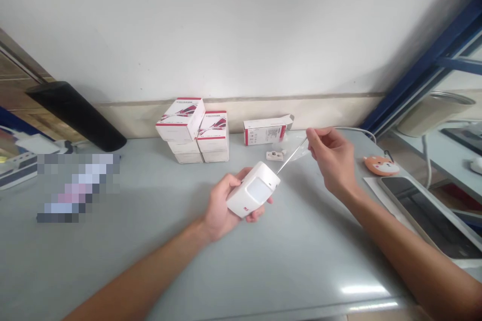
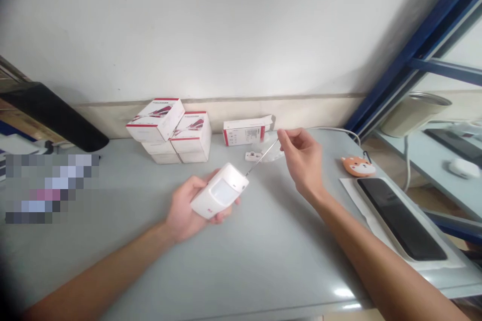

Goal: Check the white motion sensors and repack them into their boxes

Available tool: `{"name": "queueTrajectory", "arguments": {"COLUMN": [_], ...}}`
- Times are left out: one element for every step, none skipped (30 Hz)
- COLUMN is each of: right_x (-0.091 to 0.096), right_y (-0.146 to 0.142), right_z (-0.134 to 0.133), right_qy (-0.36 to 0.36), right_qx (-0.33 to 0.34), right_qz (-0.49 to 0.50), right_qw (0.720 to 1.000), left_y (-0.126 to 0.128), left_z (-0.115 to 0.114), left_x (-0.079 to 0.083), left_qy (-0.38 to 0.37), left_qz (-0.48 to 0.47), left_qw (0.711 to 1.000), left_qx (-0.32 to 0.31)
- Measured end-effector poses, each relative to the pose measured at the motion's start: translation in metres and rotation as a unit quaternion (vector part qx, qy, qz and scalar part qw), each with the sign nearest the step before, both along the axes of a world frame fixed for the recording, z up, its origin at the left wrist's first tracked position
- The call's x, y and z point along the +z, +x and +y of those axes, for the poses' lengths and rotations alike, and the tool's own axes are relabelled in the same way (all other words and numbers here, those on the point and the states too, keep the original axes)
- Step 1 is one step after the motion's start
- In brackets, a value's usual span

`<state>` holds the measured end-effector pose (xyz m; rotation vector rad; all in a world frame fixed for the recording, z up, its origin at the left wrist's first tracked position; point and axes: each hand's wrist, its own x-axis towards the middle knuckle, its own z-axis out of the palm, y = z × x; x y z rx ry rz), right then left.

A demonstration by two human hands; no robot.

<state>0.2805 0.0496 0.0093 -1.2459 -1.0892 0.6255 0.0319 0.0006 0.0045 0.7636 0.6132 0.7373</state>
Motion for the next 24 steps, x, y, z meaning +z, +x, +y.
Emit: {"name": "queueTrajectory", "arguments": {"right_x": [0.001, 0.001, 0.002, 0.002, 0.003, 0.003, 0.003, 0.003, 0.002, 0.001, 0.000, -0.001, -0.002, -0.003, -0.004, -0.005, -0.005, -0.006, -0.006, -0.006, -0.006, -0.007, -0.009, -0.012], "right_y": [-0.001, -0.003, -0.005, -0.008, -0.011, -0.013, -0.016, -0.020, -0.023, -0.026, -0.028, -0.031, -0.034, -0.035, -0.037, -0.037, -0.037, -0.035, -0.033, -0.029, -0.025, -0.021, -0.016, -0.012], "right_z": [-0.001, -0.003, -0.005, -0.008, -0.010, -0.012, -0.015, -0.017, -0.019, -0.022, -0.024, -0.025, -0.027, -0.028, -0.029, -0.030, -0.030, -0.029, -0.027, -0.025, -0.021, -0.017, -0.013, -0.008], "right_qy": [-0.005, -0.011, -0.017, -0.023, -0.030, -0.037, -0.045, -0.055, -0.065, -0.075, -0.083, -0.091, -0.096, -0.100, -0.103, -0.106, -0.107, -0.102, -0.087, -0.061, -0.026, 0.013, 0.046, 0.069], "right_qx": [0.002, 0.005, 0.012, 0.022, 0.036, 0.053, 0.073, 0.093, 0.110, 0.125, 0.138, 0.151, 0.164, 0.179, 0.192, 0.203, 0.212, 0.218, 0.221, 0.215, 0.196, 0.160, 0.114, 0.062], "right_qz": [-0.008, -0.018, -0.028, -0.038, -0.048, -0.057, -0.064, -0.070, -0.075, -0.079, -0.082, -0.083, -0.082, -0.079, -0.079, -0.082, -0.093, -0.115, -0.151, -0.200, -0.258, -0.317, -0.373, -0.420], "right_qw": [1.000, 1.000, 0.999, 0.999, 0.998, 0.996, 0.994, 0.992, 0.989, 0.986, 0.984, 0.981, 0.978, 0.976, 0.973, 0.970, 0.967, 0.964, 0.960, 0.954, 0.946, 0.935, 0.920, 0.903], "left_y": [0.000, -0.001, -0.001, -0.001, -0.001, -0.002, -0.002, -0.002, -0.002, -0.002, -0.002, -0.002, -0.002, -0.002, -0.001, -0.001, 0.000, 0.000, 0.001, 0.001, 0.001, 0.001, 0.000, 0.000], "left_z": [0.000, 0.000, 0.000, 0.000, 0.001, 0.001, 0.001, 0.001, 0.002, 0.002, 0.002, 0.002, 0.001, 0.001, 0.001, 0.001, 0.000, 0.000, 0.001, 0.001, 0.002, 0.003, 0.004, 0.005], "left_x": [0.000, 0.000, -0.001, -0.001, -0.002, -0.003, -0.004, -0.004, -0.005, -0.005, -0.005, -0.005, -0.005, -0.005, -0.004, -0.004, -0.004, -0.004, -0.003, -0.003, -0.003, -0.002, -0.002, -0.001], "left_qy": [-0.002, -0.003, -0.005, -0.007, -0.011, -0.015, -0.020, -0.025, -0.029, -0.031, -0.032, -0.033, -0.035, -0.036, -0.037, -0.038, -0.038, -0.038, -0.038, -0.039, -0.040, -0.043, -0.045, -0.048], "left_qz": [-0.003, -0.006, -0.009, -0.013, -0.017, -0.022, -0.027, -0.031, -0.033, -0.033, -0.033, -0.032, -0.032, -0.033, -0.035, -0.037, -0.038, -0.038, -0.038, -0.039, -0.040, -0.043, -0.047, -0.051], "left_qw": [1.000, 1.000, 1.000, 1.000, 1.000, 1.000, 0.999, 0.999, 0.999, 0.999, 0.998, 0.998, 0.998, 0.998, 0.998, 0.998, 0.998, 0.998, 0.998, 0.997, 0.997, 0.996, 0.995, 0.994], "left_qx": [0.003, 0.006, 0.010, 0.012, 0.014, 0.016, 0.018, 0.019, 0.023, 0.027, 0.032, 0.036, 0.038, 0.039, 0.037, 0.036, 0.036, 0.040, 0.045, 0.052, 0.060, 0.068, 0.076, 0.083]}}
